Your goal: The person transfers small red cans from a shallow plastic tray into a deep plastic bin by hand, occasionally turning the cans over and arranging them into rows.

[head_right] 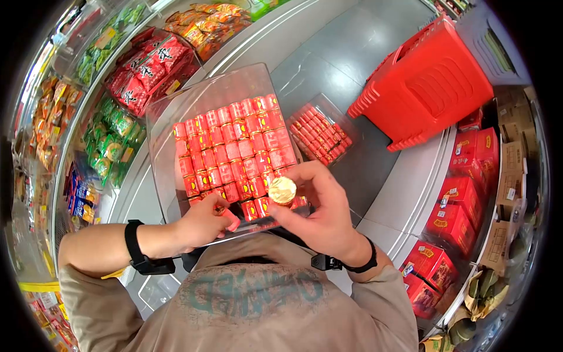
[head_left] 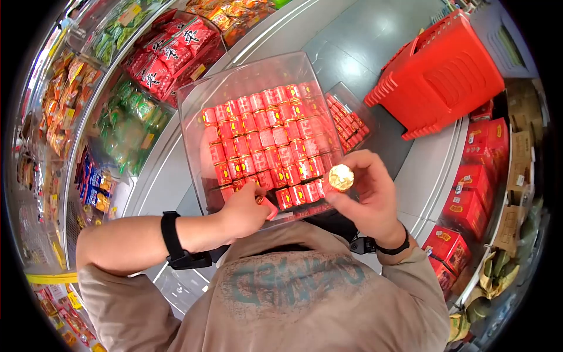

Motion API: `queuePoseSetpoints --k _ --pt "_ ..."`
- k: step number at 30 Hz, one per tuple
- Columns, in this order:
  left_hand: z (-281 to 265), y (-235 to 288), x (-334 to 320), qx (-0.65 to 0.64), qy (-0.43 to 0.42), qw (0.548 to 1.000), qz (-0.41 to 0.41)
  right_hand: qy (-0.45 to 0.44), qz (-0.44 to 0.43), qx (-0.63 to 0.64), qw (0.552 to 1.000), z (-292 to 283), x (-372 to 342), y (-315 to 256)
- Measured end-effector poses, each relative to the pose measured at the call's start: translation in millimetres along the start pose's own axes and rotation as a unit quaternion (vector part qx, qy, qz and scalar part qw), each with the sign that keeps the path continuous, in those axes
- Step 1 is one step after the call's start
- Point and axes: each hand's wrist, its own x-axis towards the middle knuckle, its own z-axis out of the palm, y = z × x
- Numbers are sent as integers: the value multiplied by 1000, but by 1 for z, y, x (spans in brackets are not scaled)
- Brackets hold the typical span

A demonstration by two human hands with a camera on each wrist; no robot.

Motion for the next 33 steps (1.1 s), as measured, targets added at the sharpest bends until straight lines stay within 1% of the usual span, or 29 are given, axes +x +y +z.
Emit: queuePoseSetpoints --k 1,4,5,8,9,12,15,17,18,20,21,22,23,24,26,27,29,30,31,32,33 --pt "2 3 0 2 1 1000 -14 -3 -11 -17 1000 3 -2 2" --pt "3 14 0 41 70 996 -35 -7 -2 -36 999 6 -9 1" --pt "5 8 5 55 100 993 -28 1 -7 -40 999 5 -11 2" --pt "6 6 10 183 44 980 -56 20 -29 -33 999 1 -15 6" --pt "6 19 0 208 59 974 -62 22 -33 -34 999 -1 -16 7" --pt "15 6 12 198 81 976 -28 28 -34 -37 998 -6 -20 7" --pt "21 -7 22 90 61 994 -27 41 -24 -38 998 -11 -22 6" --pt "22 -10 22 54 66 996 -26 57 -26 -39 997 -12 -23 8" --pt "22 -11 21 36 69 997 -27 75 -22 -18 997 -10 -23 5" --pt "21 -19 17 43 34 998 -8 110 -17 23 994 -2 -21 -2" --pt "20 -17 18 49 21 998 14 96 -16 4 995 -2 -23 3" --pt "17 -5 11 104 25 994 6 82 -23 -21 996 -5 -24 8" --pt "14 3 7 121 20 992 15 51 -37 -116 991 -8 -22 2" --pt "11 8 3 139 16 990 24 18 -80 -178 981 -6 -13 -6" --pt "6 15 -10 158 1 983 98 -33 -82 -225 970 -4 -8 -8" --pt "4 28 -25 83 -17 979 183 -44 -45 -206 977 -1 -8 -10" --pt "1 35 -38 87 -22 948 307 -81 32 -173 981 3 -8 -19" --pt "-1 47 -55 80 -24 929 361 -111 35 -172 978 3 -9 -14" --pt "-1 49 -59 75 -39 904 418 -119 47 -123 984 6 -9 -12" --pt "1 48 -63 115 -20 891 439 -126 60 -73 987 9 -8 -9" --pt "1 46 -62 96 -12 890 445 -147 55 -53 986 9 -7 -4"
